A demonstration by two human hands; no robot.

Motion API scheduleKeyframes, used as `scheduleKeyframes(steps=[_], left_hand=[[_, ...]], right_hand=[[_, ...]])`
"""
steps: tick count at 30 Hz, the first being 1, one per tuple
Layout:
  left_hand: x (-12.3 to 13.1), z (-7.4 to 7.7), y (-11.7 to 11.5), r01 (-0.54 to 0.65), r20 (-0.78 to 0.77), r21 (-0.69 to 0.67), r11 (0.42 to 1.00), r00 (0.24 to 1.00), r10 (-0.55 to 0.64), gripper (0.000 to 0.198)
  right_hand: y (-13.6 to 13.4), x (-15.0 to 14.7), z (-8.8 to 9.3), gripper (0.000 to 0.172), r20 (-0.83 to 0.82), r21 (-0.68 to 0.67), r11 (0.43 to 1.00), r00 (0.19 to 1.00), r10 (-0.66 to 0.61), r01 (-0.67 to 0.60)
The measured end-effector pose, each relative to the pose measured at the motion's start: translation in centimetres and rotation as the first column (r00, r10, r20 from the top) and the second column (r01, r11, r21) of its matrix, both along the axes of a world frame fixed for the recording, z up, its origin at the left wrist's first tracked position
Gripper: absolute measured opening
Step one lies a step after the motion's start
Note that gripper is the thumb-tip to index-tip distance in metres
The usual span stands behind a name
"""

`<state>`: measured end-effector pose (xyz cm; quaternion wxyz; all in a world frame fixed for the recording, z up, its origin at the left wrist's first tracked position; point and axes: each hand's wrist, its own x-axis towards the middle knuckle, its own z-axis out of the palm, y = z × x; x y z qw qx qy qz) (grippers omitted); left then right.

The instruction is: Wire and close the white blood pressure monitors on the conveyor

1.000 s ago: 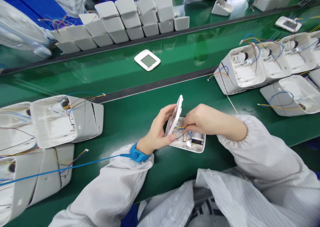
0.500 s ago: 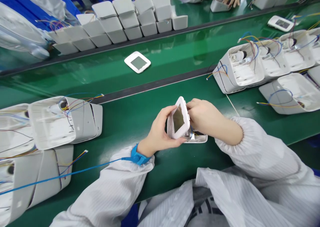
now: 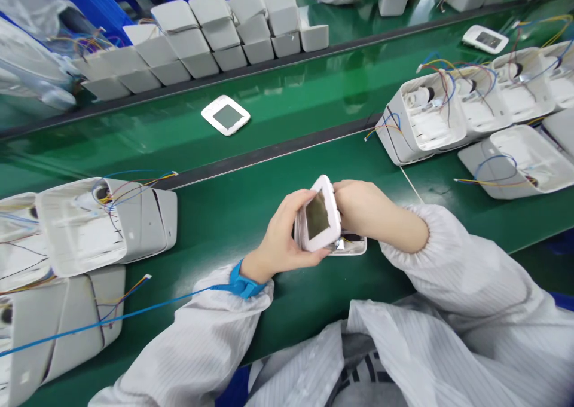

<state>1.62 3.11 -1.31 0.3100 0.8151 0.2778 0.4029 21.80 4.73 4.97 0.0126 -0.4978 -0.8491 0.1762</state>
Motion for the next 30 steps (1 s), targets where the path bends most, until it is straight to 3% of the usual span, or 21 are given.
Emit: scheduleKeyframes(steps=[4,6,8,13,17,20,22,26,30], left_hand=[[0.1,1.3,0.0,0.096,-0.275,0.106,0.99,0.959,-0.063,0.085],[0.0,1.6,0.1,0.125,-0.372,0.096,0.988,0.925,-0.081,0.082],[0.0,1.7,0.2,0.149,-0.434,0.092,0.985,0.896,-0.095,0.082],[0.0,1.6,0.6,0.181,-0.496,0.107,0.978,0.862,-0.105,0.085],[0.5,1.4,0.2,0.165,-0.499,0.074,0.983,0.86,-0.107,0.1],[1.3,1.2,-0.8,0.078,-0.51,0.031,0.996,0.859,-0.052,0.118],[1.9,1.2,-1.5,0.002,-0.527,0.019,1.0,0.85,0.008,0.114],[2.7,1.2,-2.4,-0.081,-0.518,-0.002,0.997,0.852,0.069,0.103],[2.9,1.5,-2.4,-0.159,-0.537,-0.009,0.987,0.834,0.129,0.097]], right_hand=[[1.6,1.4,0.0,0.013,-0.089,-0.121,0.993,0.996,0.005,-0.016],[3.0,2.9,0.1,0.014,-0.242,-0.292,0.943,0.967,0.086,-0.157],[4.3,4.5,0.1,0.016,-0.418,-0.411,0.872,0.905,0.08,-0.267],[4.8,4.4,-0.9,0.024,-0.654,-0.498,0.867,0.665,-0.362,-0.018],[3.4,1.3,-1.9,0.034,-0.674,-0.579,0.811,0.608,-0.419,-0.083],[2.9,0.0,-2.2,0.032,-0.721,-0.54,0.842,0.512,-0.467,0.009],[2.7,-0.1,-2.3,0.029,-0.748,-0.478,0.874,0.482,-0.456,0.084],[3.0,0.2,-2.2,0.029,-0.724,-0.359,0.918,0.571,-0.387,0.167],[6.5,-1.6,-0.7,0.029,-0.535,-0.16,0.98,0.824,-0.189,0.121]])
